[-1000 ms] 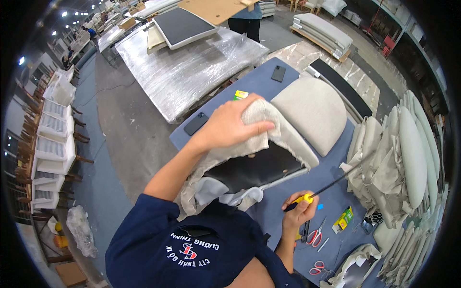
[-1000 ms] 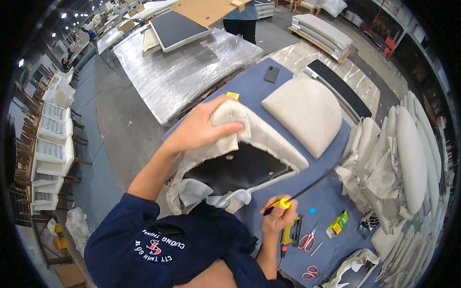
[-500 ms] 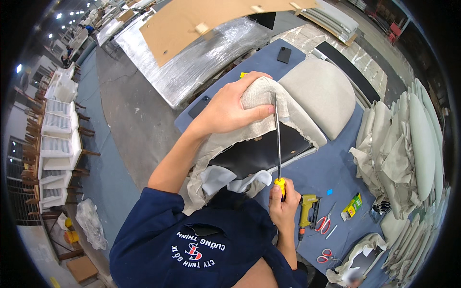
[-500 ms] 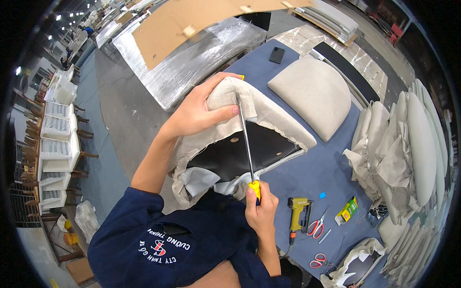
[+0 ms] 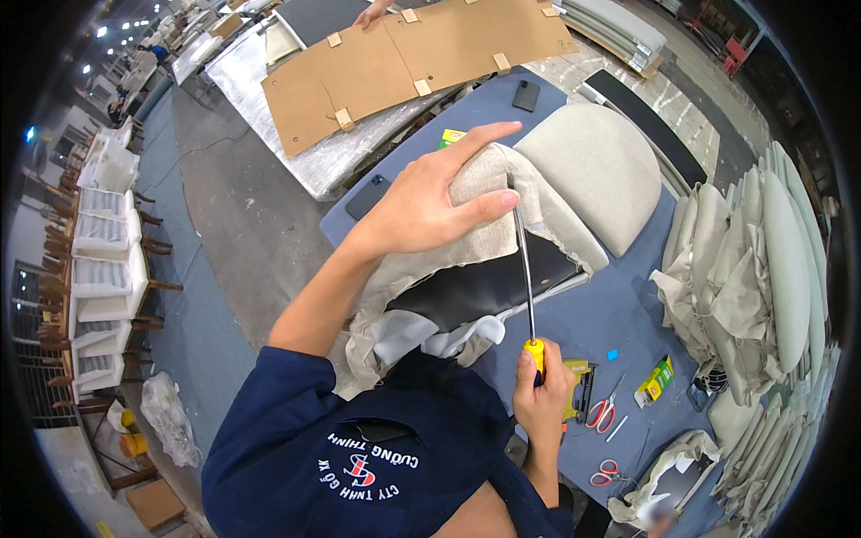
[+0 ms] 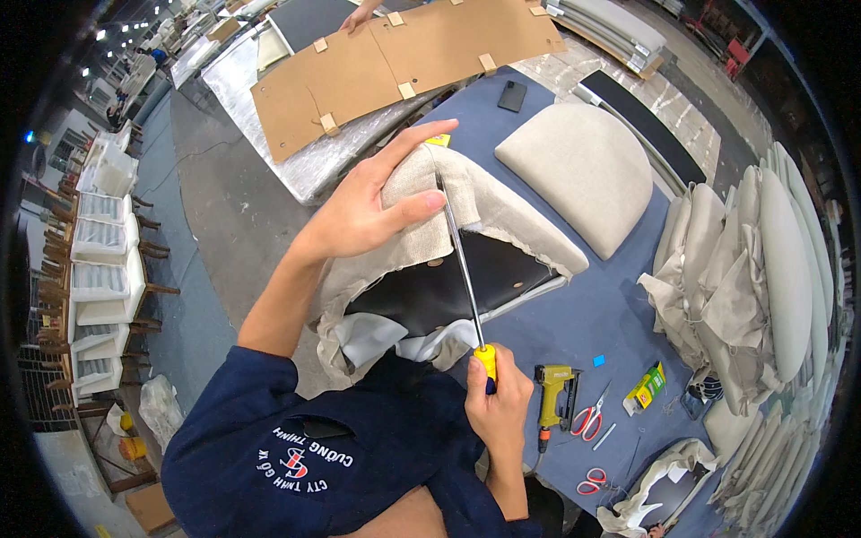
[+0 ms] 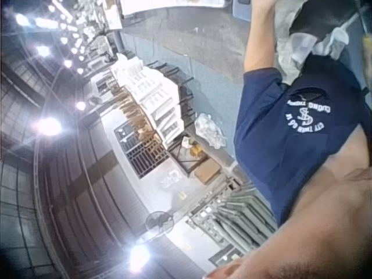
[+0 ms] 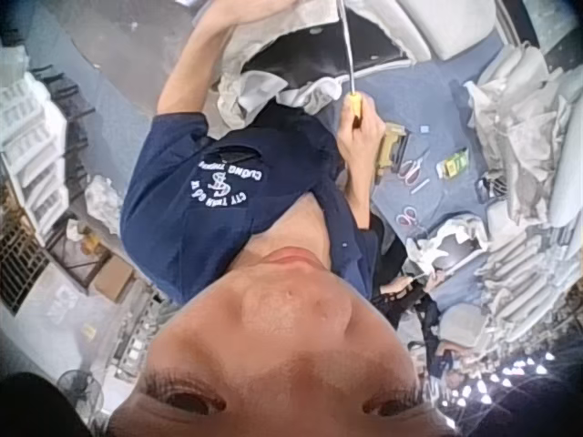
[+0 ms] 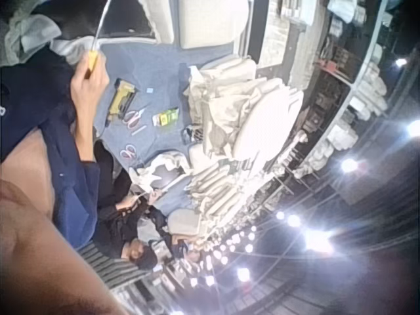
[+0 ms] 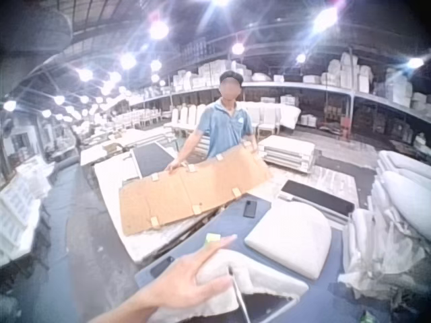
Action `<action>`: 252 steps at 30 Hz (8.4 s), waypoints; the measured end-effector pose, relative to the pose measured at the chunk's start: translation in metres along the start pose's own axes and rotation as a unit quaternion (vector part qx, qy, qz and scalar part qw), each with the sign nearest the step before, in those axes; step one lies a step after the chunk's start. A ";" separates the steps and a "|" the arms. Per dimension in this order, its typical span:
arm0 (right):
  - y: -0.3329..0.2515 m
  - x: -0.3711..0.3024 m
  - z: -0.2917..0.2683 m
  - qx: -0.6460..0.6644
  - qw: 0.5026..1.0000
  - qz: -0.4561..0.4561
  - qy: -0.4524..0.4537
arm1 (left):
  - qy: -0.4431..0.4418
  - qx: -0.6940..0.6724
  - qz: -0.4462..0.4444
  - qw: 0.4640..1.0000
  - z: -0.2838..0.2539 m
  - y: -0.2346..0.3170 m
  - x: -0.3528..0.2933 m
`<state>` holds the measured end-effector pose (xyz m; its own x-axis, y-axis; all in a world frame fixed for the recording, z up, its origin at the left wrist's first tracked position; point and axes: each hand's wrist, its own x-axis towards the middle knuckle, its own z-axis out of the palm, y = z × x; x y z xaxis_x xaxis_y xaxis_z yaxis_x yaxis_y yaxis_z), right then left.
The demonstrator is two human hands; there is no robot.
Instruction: The person staples fabric onto a cushion frame using a staple gun, then marks and cuts the fabric with a marker and scissors. They insert foam padding and continue stitching and stapling to secure the fabric around the cushion.
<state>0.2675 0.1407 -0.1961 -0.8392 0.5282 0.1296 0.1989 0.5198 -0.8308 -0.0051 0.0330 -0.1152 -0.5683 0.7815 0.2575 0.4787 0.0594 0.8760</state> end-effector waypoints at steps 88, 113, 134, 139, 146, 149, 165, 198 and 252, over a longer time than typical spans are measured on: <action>0.141 0.129 0.022 -0.073 0.917 -0.337 0.202 | -0.151 -0.110 0.051 0.981 -0.021 -0.009 -0.012; 0.114 0.057 0.012 0.032 0.990 -0.133 0.044 | -0.142 -0.108 0.017 0.984 -0.018 -0.010 0.001; 0.081 0.011 0.008 0.095 0.995 -0.023 -0.023 | -0.126 -0.104 0.026 0.986 -0.013 -0.009 0.001; 0.087 0.021 0.027 0.235 0.968 -0.007 -0.087 | -0.132 -0.112 0.016 0.985 -0.011 -0.008 0.000; 0.106 0.028 0.074 0.432 0.865 -0.040 -0.254 | -0.104 -0.114 0.051 0.987 -0.016 -0.016 0.004; 0.114 0.040 0.084 0.537 0.799 -0.030 -0.269 | -0.123 -0.131 0.055 0.982 -0.024 -0.020 0.002; 0.085 0.057 0.103 0.409 0.881 0.002 -0.238 | -0.112 -0.141 -0.002 0.984 -0.032 -0.015 -0.004; 0.084 0.051 0.109 0.349 0.927 -0.076 -0.114 | -0.091 -0.094 0.040 0.991 -0.020 -0.012 -0.007; 0.067 0.107 0.056 -0.017 0.900 -0.236 0.365 | -0.088 -0.176 0.053 0.979 -0.043 -0.071 0.006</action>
<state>0.1627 0.1945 -0.2679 -0.2805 0.5365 0.7960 -0.0672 0.8162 -0.5738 -0.0707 0.0070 -0.1581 -0.3884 0.8688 0.3073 0.2503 -0.2215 0.9425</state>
